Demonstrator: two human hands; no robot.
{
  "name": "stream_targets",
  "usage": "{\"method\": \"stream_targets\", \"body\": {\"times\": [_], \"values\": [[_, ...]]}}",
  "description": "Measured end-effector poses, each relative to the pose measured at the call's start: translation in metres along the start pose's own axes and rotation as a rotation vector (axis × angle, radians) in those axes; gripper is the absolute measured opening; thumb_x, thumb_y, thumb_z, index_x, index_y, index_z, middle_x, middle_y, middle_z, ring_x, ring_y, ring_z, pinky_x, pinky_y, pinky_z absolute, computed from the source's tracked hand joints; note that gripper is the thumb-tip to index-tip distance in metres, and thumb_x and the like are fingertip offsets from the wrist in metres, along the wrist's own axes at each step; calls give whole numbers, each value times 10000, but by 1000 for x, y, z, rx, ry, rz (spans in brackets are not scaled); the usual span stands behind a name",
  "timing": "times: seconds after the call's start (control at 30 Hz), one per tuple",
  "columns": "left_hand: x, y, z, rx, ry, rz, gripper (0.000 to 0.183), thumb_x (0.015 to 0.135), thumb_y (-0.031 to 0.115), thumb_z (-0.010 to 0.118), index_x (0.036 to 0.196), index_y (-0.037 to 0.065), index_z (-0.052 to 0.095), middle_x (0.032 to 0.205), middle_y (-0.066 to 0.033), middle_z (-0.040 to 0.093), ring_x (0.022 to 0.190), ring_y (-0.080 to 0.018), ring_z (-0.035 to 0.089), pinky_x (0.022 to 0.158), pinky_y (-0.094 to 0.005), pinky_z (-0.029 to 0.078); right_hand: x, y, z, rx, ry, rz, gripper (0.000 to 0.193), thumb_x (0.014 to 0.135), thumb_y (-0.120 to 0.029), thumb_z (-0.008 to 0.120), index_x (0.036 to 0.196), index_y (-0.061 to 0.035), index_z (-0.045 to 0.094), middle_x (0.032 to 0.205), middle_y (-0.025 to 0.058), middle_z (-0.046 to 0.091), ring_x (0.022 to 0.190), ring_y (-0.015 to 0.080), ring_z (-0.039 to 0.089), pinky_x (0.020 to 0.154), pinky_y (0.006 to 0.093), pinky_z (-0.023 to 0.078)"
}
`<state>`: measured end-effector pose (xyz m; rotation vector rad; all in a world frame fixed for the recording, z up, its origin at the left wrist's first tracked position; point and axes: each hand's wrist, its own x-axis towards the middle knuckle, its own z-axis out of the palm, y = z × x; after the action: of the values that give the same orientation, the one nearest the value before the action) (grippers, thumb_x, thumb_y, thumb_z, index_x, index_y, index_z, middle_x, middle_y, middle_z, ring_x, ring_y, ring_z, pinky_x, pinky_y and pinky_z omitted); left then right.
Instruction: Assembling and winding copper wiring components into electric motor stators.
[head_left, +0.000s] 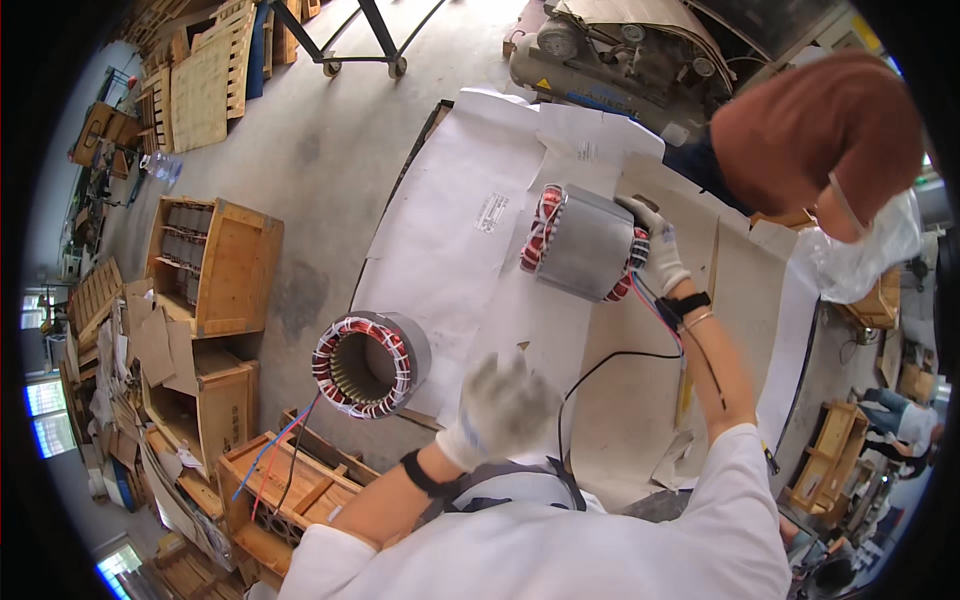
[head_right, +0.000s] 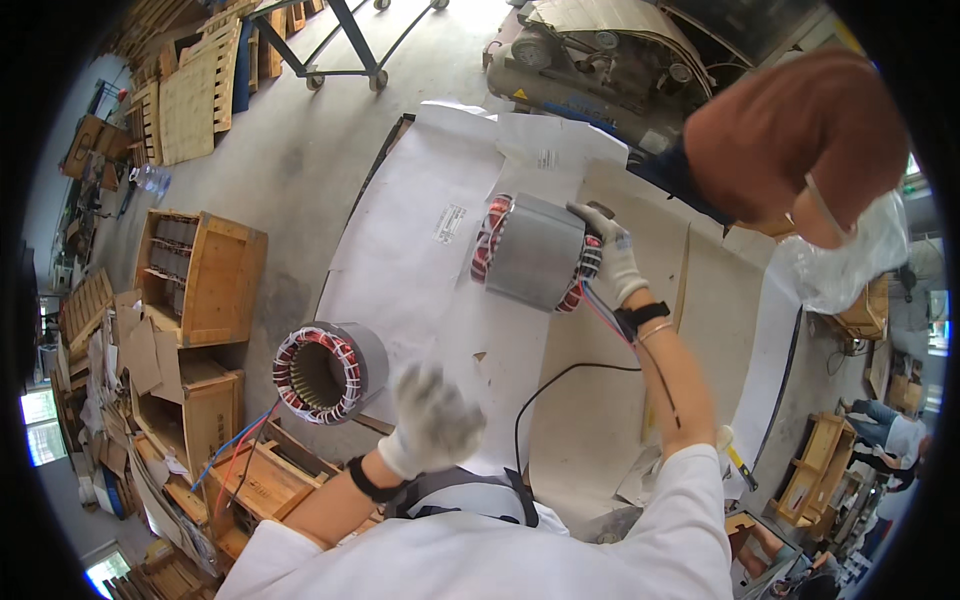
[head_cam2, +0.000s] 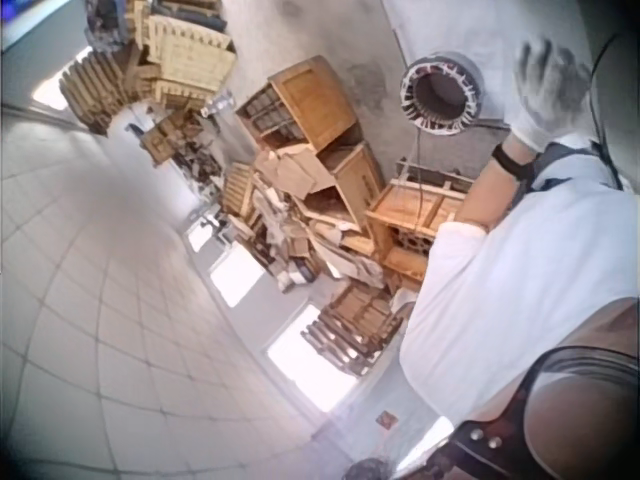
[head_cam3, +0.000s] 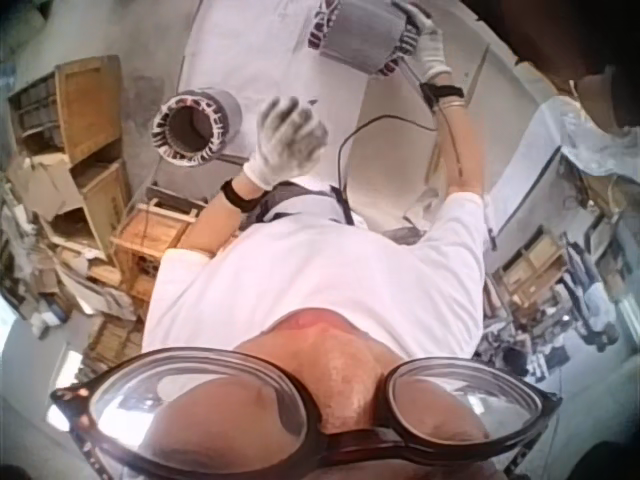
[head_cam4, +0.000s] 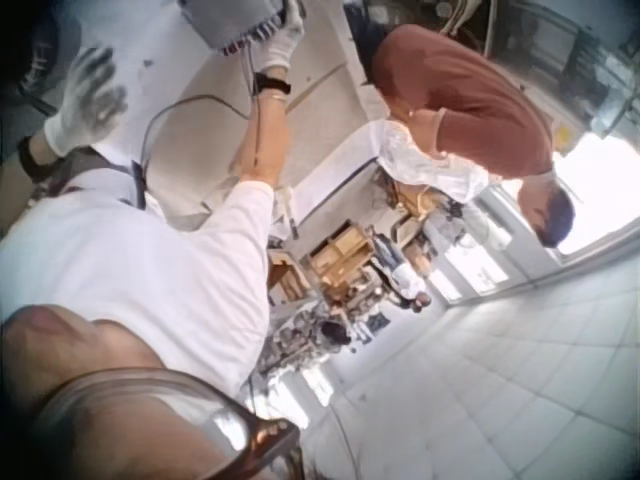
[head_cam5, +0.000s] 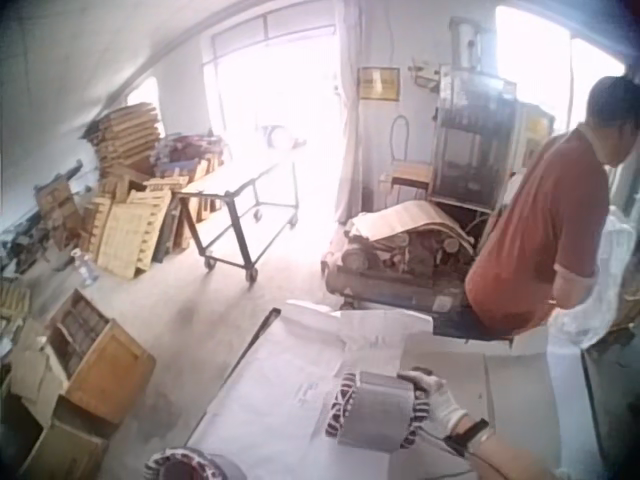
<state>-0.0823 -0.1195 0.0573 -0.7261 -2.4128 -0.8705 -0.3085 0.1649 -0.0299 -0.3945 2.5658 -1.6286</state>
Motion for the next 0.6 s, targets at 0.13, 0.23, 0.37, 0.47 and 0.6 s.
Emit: {"method": "stream_targets", "body": {"times": [0.13,0.23,0.37,0.47,0.6], "values": [[66,-34,63,-348,295,-728,759,899,383,595,1370,-137,306,1406,-310,348,1305,-365,362,1082,-456,277,-29,-27,9,-247,24,-271,452,818,75,533,1231,-94,603,1200,130,613,1072,251,614,937,326,483],[89,-66,83,-748,162,-1048,735,930,494,539,1320,-116,416,1282,-229,503,1159,-272,488,1010,-364,363,-58,-34,8,-427,37,-345,507,785,39,574,1273,-100,555,1244,193,567,1129,375,557,960,398,463],[57,-68,63,-802,-116,-1171,740,915,611,500,1188,-72,579,1001,-98,653,936,-141,564,874,-285,442,-148,-58,12,-445,175,15,546,763,-25,622,1295,-54,504,1242,200,532,1149,386,522,948,425,458],[44,-75,49,-716,-343,-1179,717,919,596,510,1185,-65,582,968,-77,658,897,-131,576,839,-267,449,-243,-83,-3,-267,-229,467,421,817,-84,605,1230,-23,545,1100,168,570,1014,311,594,839,394,500],[54,-76,45,-1035,-491,-1256,578,900,547,582,1031,-13,638,858,-13,639,732,-67,563,660,-227,460,-313,-167,-10,-49,-1125,680,410,911,-294,554,1218,-23,565,982,198,643,937,301,641,834,389,501]]}}
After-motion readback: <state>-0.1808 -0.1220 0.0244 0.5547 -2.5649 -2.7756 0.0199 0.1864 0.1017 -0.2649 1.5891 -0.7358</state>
